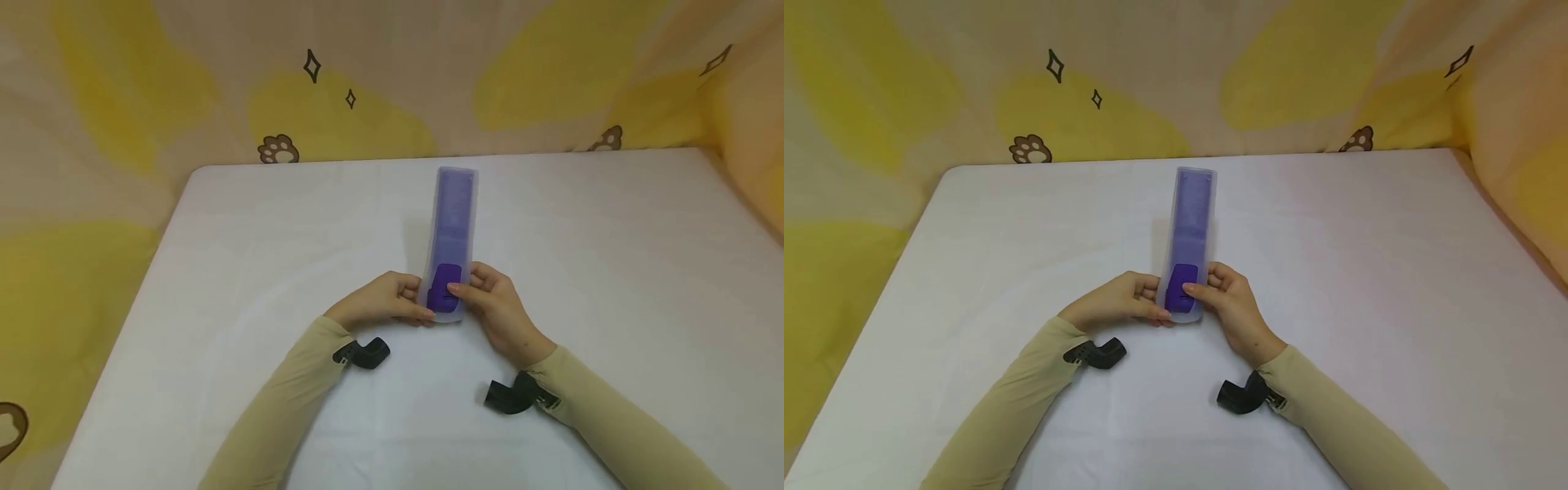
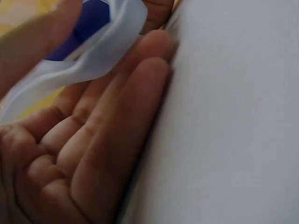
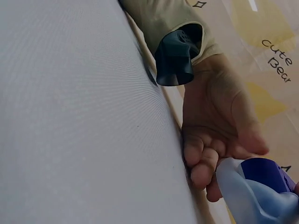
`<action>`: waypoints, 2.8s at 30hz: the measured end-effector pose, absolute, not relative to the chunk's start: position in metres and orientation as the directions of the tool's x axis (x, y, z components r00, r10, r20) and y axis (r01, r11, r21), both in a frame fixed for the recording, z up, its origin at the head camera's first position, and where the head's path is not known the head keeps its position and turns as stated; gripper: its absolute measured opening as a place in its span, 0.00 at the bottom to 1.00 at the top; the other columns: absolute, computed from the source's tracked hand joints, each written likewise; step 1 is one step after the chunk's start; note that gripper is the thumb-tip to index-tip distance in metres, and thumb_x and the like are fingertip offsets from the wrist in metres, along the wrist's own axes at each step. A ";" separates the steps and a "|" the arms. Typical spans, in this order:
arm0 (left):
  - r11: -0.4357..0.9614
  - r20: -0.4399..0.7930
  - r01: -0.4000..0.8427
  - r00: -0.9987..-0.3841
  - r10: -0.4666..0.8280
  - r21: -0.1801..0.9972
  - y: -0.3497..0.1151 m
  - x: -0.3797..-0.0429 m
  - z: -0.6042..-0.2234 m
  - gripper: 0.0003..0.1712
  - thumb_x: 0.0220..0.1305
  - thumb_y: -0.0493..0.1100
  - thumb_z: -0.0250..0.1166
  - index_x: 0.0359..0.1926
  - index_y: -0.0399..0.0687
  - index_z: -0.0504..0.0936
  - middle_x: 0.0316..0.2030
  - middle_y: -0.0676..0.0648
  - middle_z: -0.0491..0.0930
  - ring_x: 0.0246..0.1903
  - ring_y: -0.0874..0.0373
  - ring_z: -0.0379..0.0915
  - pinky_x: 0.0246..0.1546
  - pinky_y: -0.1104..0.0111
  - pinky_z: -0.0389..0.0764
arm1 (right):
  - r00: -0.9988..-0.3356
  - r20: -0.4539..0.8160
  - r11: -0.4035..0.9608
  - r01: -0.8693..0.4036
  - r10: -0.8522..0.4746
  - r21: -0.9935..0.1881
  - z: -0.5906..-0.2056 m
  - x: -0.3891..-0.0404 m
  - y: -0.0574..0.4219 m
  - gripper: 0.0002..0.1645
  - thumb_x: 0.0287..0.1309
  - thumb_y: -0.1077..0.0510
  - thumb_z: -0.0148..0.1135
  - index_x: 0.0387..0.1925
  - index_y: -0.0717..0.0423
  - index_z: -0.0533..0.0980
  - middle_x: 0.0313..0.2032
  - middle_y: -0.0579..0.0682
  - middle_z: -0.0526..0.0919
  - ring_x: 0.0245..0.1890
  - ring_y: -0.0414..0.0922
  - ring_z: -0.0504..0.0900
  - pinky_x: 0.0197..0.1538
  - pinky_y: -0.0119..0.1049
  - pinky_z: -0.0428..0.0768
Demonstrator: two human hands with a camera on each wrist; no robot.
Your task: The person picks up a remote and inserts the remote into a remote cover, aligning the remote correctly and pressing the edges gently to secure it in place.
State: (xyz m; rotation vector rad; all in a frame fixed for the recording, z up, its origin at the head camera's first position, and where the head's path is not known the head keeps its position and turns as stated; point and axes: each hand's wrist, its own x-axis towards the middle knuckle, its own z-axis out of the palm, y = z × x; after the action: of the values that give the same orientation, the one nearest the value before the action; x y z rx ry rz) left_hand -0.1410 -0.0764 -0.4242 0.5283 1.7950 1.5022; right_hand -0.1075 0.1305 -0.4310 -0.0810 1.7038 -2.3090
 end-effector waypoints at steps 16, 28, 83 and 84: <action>0.147 -0.174 -0.098 -0.675 0.717 0.984 -0.069 -0.133 -0.427 0.18 0.55 0.29 0.67 0.47 0.25 0.76 0.32 0.37 0.84 0.31 0.50 0.83 0.35 0.59 0.83 | -0.948 -0.104 -0.271 0.189 -0.301 -0.944 -0.429 -0.107 0.133 0.28 0.58 0.70 0.54 0.60 0.74 0.61 0.42 0.47 0.84 0.48 0.42 0.80 0.56 0.34 0.74; 0.196 -0.159 -0.022 -0.677 0.718 0.980 -0.072 -0.133 -0.430 0.13 0.56 0.31 0.68 0.41 0.30 0.76 0.30 0.41 0.84 0.30 0.57 0.82 0.35 0.65 0.83 | -0.956 -0.116 -0.229 0.181 -0.270 -0.956 -0.430 -0.106 0.131 0.27 0.59 0.70 0.56 0.59 0.73 0.62 0.41 0.48 0.84 0.47 0.42 0.80 0.53 0.34 0.76; 0.025 -0.042 -0.039 -0.542 0.839 0.999 -0.079 -0.128 -0.417 0.03 0.60 0.27 0.61 0.31 0.28 0.76 0.27 0.39 0.84 0.25 0.53 0.82 0.33 0.60 0.83 | -0.927 -0.180 -0.268 0.275 -0.329 -0.923 -0.409 -0.117 0.143 0.12 0.55 0.74 0.53 0.40 0.65 0.77 0.29 0.52 0.86 0.33 0.41 0.85 0.42 0.31 0.81; 0.017 -0.038 -0.044 -0.538 0.842 0.999 -0.079 -0.127 -0.415 0.03 0.60 0.27 0.61 0.31 0.28 0.76 0.27 0.39 0.84 0.25 0.53 0.82 0.33 0.60 0.83 | -0.927 -0.181 -0.277 0.278 -0.330 -0.920 -0.408 -0.117 0.142 0.12 0.55 0.75 0.53 0.39 0.63 0.77 0.29 0.52 0.86 0.33 0.41 0.85 0.41 0.31 0.81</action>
State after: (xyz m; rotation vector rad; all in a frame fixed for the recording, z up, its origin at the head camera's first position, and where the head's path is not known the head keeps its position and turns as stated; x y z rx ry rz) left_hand -0.1275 -0.0788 -0.4155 0.8344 1.5962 1.6068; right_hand -0.1170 0.1423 -0.4082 -0.0630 1.6025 -2.2447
